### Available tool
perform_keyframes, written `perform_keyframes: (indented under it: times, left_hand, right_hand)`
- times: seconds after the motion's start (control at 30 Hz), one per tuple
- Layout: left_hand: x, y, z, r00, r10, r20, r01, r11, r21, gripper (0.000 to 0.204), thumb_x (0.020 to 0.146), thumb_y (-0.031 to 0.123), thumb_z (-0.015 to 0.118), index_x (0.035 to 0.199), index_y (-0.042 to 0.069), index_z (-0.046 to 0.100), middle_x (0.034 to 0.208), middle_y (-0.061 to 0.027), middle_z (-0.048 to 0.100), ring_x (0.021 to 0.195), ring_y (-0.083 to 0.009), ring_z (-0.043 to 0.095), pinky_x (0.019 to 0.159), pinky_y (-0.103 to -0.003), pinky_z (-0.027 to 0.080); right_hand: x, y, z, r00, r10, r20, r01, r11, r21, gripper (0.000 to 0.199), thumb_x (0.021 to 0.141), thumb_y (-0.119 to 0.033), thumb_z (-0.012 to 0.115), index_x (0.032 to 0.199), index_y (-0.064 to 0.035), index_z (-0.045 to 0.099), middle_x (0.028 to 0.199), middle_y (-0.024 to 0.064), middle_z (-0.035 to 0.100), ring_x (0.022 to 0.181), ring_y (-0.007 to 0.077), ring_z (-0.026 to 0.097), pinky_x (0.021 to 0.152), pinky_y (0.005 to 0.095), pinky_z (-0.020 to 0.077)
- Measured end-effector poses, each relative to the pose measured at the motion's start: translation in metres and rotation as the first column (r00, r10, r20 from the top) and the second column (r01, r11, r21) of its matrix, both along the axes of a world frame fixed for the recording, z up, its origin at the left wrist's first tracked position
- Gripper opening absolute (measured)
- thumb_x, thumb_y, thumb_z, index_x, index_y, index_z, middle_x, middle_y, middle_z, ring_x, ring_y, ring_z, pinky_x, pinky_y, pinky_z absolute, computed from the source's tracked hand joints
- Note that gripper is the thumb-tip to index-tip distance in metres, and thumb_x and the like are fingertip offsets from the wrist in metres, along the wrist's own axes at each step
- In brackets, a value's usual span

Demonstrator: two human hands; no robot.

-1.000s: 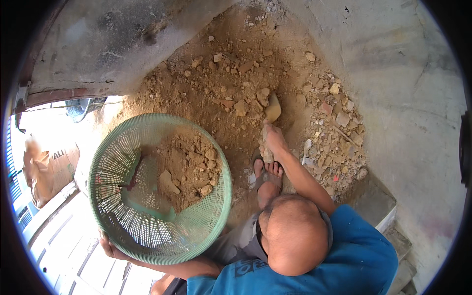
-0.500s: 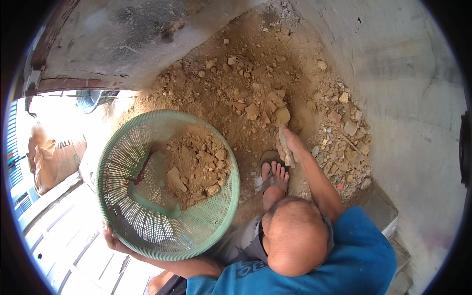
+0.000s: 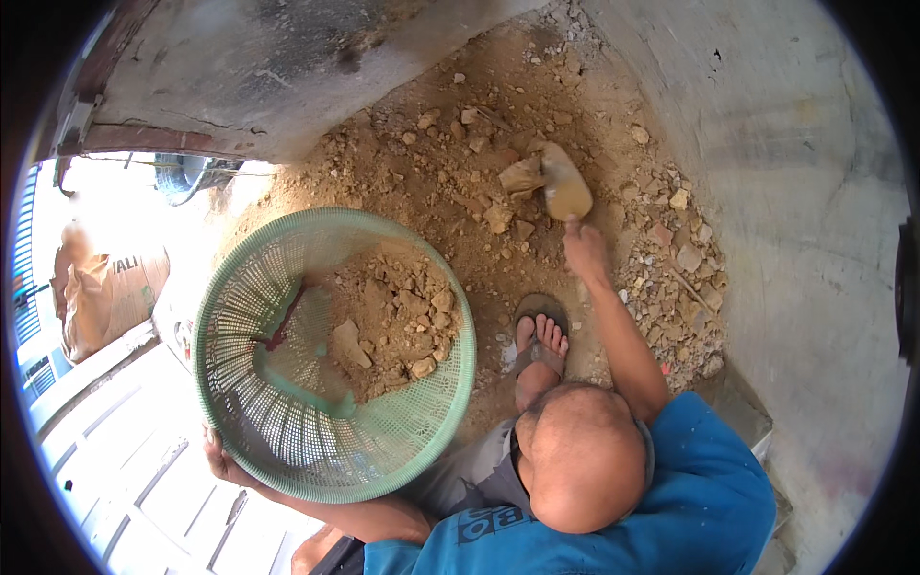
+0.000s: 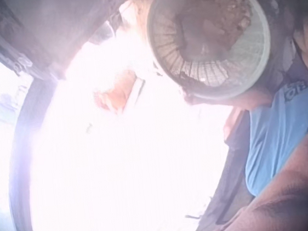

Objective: The person scoops debris from the floor into a green plastic basket using a trowel, then shakes the basket to separate fine material from larger chunks. The person repeats this scooping and sifting process multiple times.

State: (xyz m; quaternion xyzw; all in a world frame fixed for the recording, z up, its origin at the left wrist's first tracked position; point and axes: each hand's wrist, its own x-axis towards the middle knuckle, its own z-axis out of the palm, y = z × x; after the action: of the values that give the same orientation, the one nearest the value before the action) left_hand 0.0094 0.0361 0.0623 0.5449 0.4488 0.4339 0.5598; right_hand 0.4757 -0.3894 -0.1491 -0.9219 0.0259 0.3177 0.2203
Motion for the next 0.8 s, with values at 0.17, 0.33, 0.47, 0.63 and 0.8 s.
perform_keyframes:
  times: [0.17,0.33,0.47,0.63,0.8]
  left_hand:
    - [0.012,-0.006,0.001,1.0,0.022,0.013,-0.021,0.999,-0.024,0.028,0.101,0.023,0.057,0.11,-0.002,0.066,0.104,-0.0166,0.073,0.092,-0.0248,0.072,0.087,-0.039,0.06]
    - [0.031,-0.012,0.006,0.999,0.032,-0.027,-0.032,0.999,-0.024,0.028,0.101,0.023,0.057,0.11,-0.003,0.066,0.106,-0.0175,0.074,0.093,-0.0256,0.072,0.088,-0.04,0.06]
    - [0.045,-0.025,0.013,0.94,0.097,-0.326,-0.08,0.995,0.067,0.029,0.101,0.022,0.057,0.111,-0.003,0.066,0.107,-0.0183,0.074,0.094,-0.0263,0.072,0.089,-0.041,0.061]
    - [0.054,-0.03,0.018,0.953,0.039,-0.3,-0.023,0.998,0.057,0.031,0.1,0.023,0.058,0.112,-0.004,0.066,0.107,-0.0191,0.075,0.095,-0.0264,0.073,0.088,-0.041,0.061]
    - [0.048,-0.023,0.014,0.979,-0.126,0.161,0.133,0.991,-0.032,0.036,0.099,0.025,0.058,0.114,-0.007,0.064,0.108,-0.0205,0.075,0.093,-0.0262,0.073,0.088,-0.039,0.061]
  right_hand:
    - [0.036,0.019,0.017,0.856,0.23,0.463,-0.167,0.971,-0.174,0.089,0.103,-0.066,0.055,0.16,0.0015,0.039,0.164,0.0301,0.04,0.146,0.0481,0.048,0.111,0.0613,0.047]
    - [0.057,0.088,0.009,0.839,0.478,0.26,-0.466,0.878,-0.109,0.132,0.071,-0.09,0.075,0.169,-0.0158,0.028,0.173,0.0273,0.023,0.156,0.0539,0.027,0.124,0.0702,0.0308]
    - [0.045,0.117,0.003,0.771,0.63,0.091,-0.612,0.773,-0.168,0.134,0.068,-0.091,0.077,0.171,-0.0216,0.026,0.174,0.0243,0.02,0.158,0.0559,0.021,0.123,0.0735,0.031]
    - [0.039,0.121,0.002,0.827,0.553,0.096,-0.541,0.831,-0.124,0.117,0.073,-0.063,0.091,0.167,-0.0278,0.033,0.174,0.0205,0.024,0.154,0.0602,0.027,0.122,0.0703,0.0365]
    - [0.05,0.093,-0.003,0.861,0.508,0.031,-0.504,0.859,-0.091,0.08,0.08,-0.034,0.087,0.152,-0.0176,0.055,0.158,0.0177,0.05,0.135,0.0371,0.059,0.107,0.0502,0.0543]
